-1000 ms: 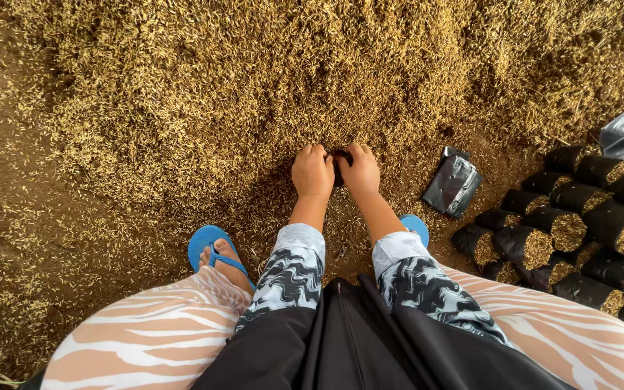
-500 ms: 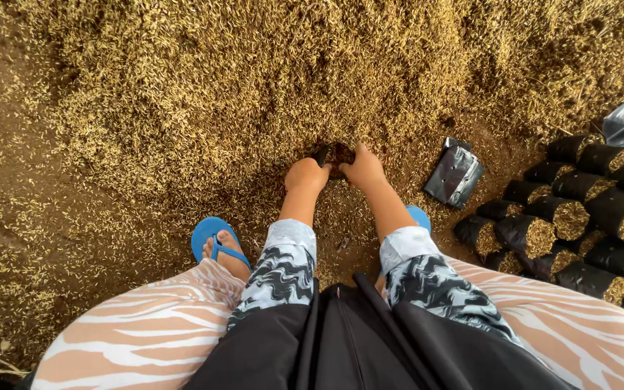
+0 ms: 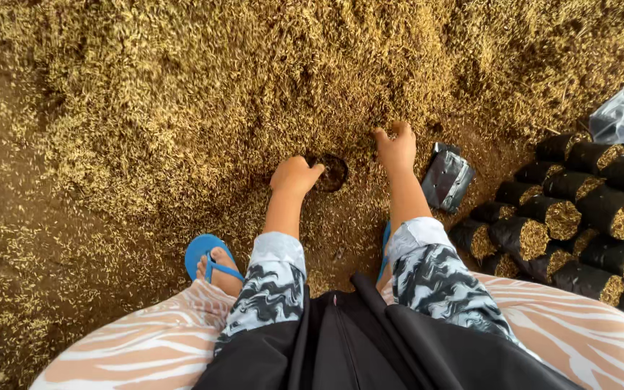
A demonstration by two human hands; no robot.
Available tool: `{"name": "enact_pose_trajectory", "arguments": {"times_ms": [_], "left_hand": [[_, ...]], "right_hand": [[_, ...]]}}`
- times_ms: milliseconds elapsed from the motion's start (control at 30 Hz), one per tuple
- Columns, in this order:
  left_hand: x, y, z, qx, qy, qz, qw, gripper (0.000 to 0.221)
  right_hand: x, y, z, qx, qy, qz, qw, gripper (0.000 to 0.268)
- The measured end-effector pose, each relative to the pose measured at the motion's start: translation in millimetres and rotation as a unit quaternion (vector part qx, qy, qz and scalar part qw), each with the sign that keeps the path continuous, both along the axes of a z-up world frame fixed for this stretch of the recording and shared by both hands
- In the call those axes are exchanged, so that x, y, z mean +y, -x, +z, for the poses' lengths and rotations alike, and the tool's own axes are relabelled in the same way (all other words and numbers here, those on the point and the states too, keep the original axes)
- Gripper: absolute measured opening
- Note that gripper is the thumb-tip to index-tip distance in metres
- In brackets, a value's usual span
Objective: The person scoops loose grain from a large pile on the ground and packs it into small black plastic bags. They fold the top of each bag to seal it and place the filled bags in a stack to the right.
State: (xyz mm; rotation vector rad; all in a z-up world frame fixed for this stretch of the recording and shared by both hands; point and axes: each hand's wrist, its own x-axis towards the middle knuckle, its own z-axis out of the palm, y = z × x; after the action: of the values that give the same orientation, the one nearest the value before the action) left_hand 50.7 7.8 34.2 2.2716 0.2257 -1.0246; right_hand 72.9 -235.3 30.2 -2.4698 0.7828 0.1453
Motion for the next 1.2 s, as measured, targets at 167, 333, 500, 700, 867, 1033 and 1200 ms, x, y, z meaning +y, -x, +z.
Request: {"name": "enact_pose_trajectory", "arguments": {"times_ms": [167, 333, 500, 700, 867, 1033, 1200], "left_hand": [[-3.9, 2.4, -2.7, -0.011, 0.013, 0.011, 1.000, 0.047], [-3.7, 4.9, -9.4, -0.008, 0.015, 0.018, 1.000, 0.044], [0.3, 6.4, -3.9, 0.004, 0.017, 0.009, 1.000, 0.042], [0.6, 12.0, -5.7, -0.032, 0.024, 0.063, 0.997, 0.030], [-3.4, 15.4, -7.9, -0.057, 0.048, 0.104, 0.992, 0.023], [-6.1, 17.1, -12.5, -0.078, 0.042, 0.115, 0.989, 0.017], [-6.6, 17.5, -19.4, -0.111, 0.045, 0.122, 0.985, 0.012]], "right_hand": [[23.1, -2.9, -34.2, 0.015, 0.070, 0.024, 0.997, 0.091], [59.8, 0.2, -44.2, -0.015, 0.045, 0.072, 0.996, 0.086], [57.4, -11.8, -37.2, 0.049, -0.094, 0.021, 0.994, 0.059], [34.9, 0.5, -7.6, -0.001, -0.482, -0.043, 0.875, 0.043], [47.5, 21.0, 10.7, 0.059, -0.517, 0.023, 0.854, 0.036], [61.6, 35.6, 26.2, 0.036, -0.386, 0.188, 0.903, 0.034], [68.7, 58.4, 39.7, 0.026, -0.096, 0.263, 0.960, 0.039]]}}
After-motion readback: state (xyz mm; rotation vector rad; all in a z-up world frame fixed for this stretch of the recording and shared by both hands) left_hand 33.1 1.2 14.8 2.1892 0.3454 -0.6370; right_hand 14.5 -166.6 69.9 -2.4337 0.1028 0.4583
